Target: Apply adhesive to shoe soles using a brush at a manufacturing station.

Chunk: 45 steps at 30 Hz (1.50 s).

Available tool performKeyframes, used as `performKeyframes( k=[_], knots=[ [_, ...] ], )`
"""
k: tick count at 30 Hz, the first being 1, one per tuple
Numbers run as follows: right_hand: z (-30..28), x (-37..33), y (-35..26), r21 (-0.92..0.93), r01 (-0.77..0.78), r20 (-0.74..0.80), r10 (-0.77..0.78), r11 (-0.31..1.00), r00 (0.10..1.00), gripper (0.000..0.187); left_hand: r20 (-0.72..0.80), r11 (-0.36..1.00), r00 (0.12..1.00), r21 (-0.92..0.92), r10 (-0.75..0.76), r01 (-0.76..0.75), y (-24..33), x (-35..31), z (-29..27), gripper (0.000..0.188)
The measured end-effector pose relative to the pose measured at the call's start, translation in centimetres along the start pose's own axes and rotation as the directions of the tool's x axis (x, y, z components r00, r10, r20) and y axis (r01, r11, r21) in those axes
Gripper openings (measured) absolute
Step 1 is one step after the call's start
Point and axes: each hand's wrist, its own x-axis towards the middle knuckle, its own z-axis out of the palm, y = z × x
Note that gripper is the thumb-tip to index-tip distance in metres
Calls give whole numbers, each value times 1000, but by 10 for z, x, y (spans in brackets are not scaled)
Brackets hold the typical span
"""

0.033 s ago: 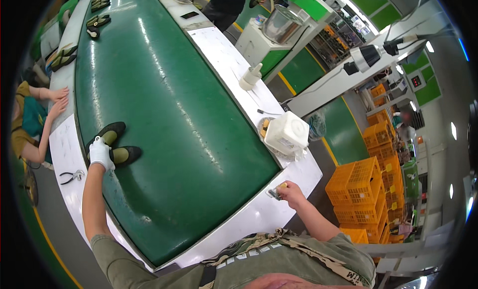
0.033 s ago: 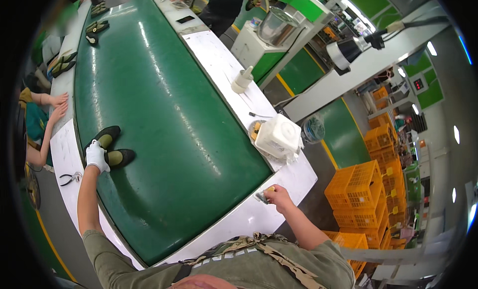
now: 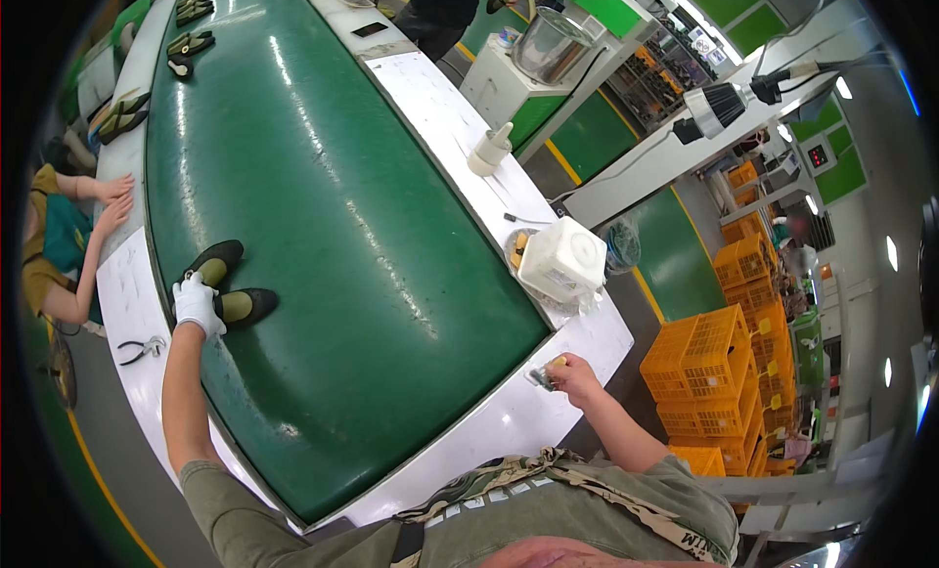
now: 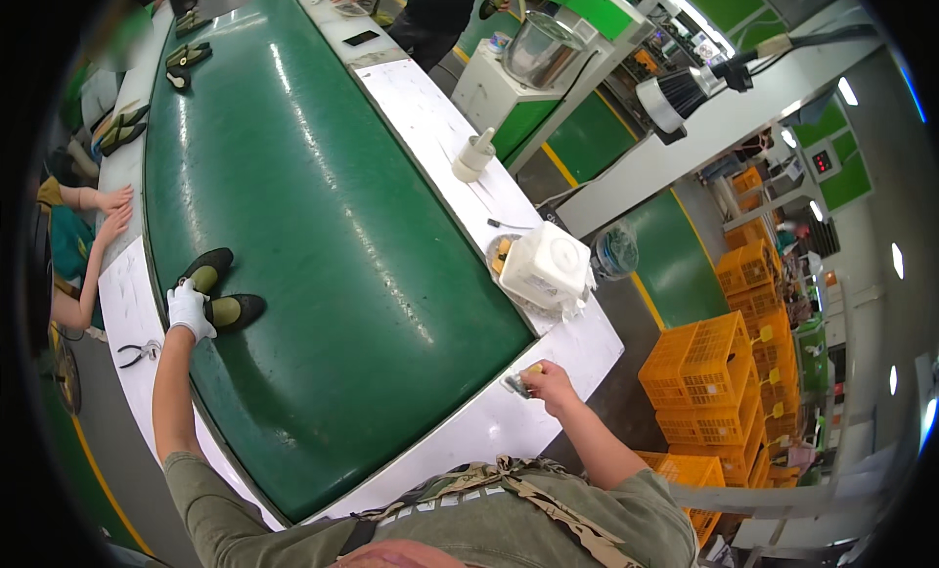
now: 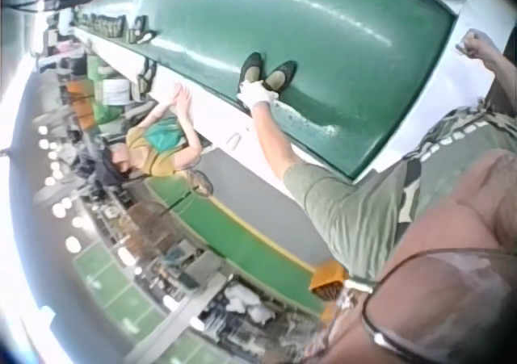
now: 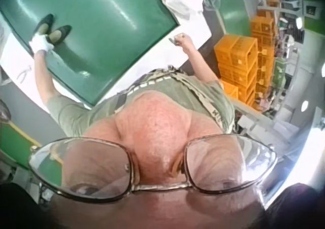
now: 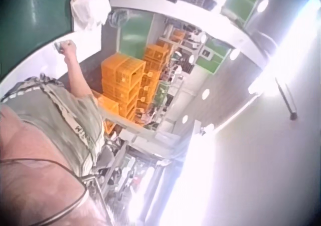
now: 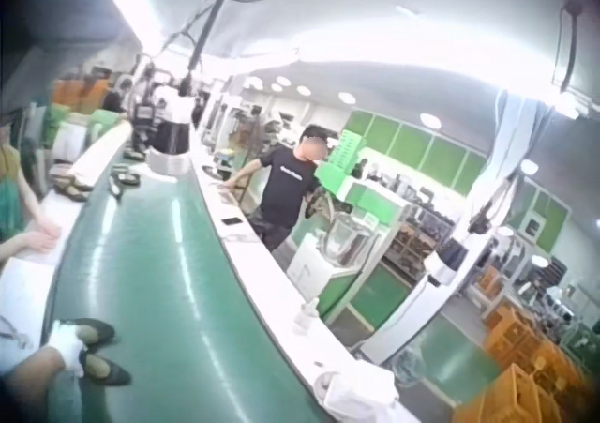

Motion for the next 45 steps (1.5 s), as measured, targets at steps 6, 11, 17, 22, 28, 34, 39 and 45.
performKeyframes(
  k=[6,11,17,22,28,34,39,45],
  knots=[
    [-38,11,8,35,-14,-99,18,999,995,16,160,998,987,58,2,-12,9,18,-28,83],
    [-53,10,8,13,-63,-165,64,998,984,15,376,992,924,121,-70,25,-18,79,-30,101],
    [-72,17,5,32,-71,-220,77,997,973,15,366,996,931,86,-9,-24,-38,109,8,110],
    [-90,30,1,66,-59,-212,72,996,975,15,322,975,947,209,11,-82,-1,63,6,100],
    [-123,41,21,124,-4,-177,26,992,984,16,264,996,962,81,-67,48,83,-49,4,99],
    [-188,89,44,122,154,-295,-113,980,949,11,244,999,969,-11,36,-34,211,-142,-13,77],
    [-212,93,-20,-71,278,-396,-283,958,873,10,46,982,990,133,131,-136,304,-211,-22,55],
    [-223,135,-43,-587,405,-337,-666,701,665,15,-11,991,991,29,134,-133,315,-228,35,69]
  ],
)
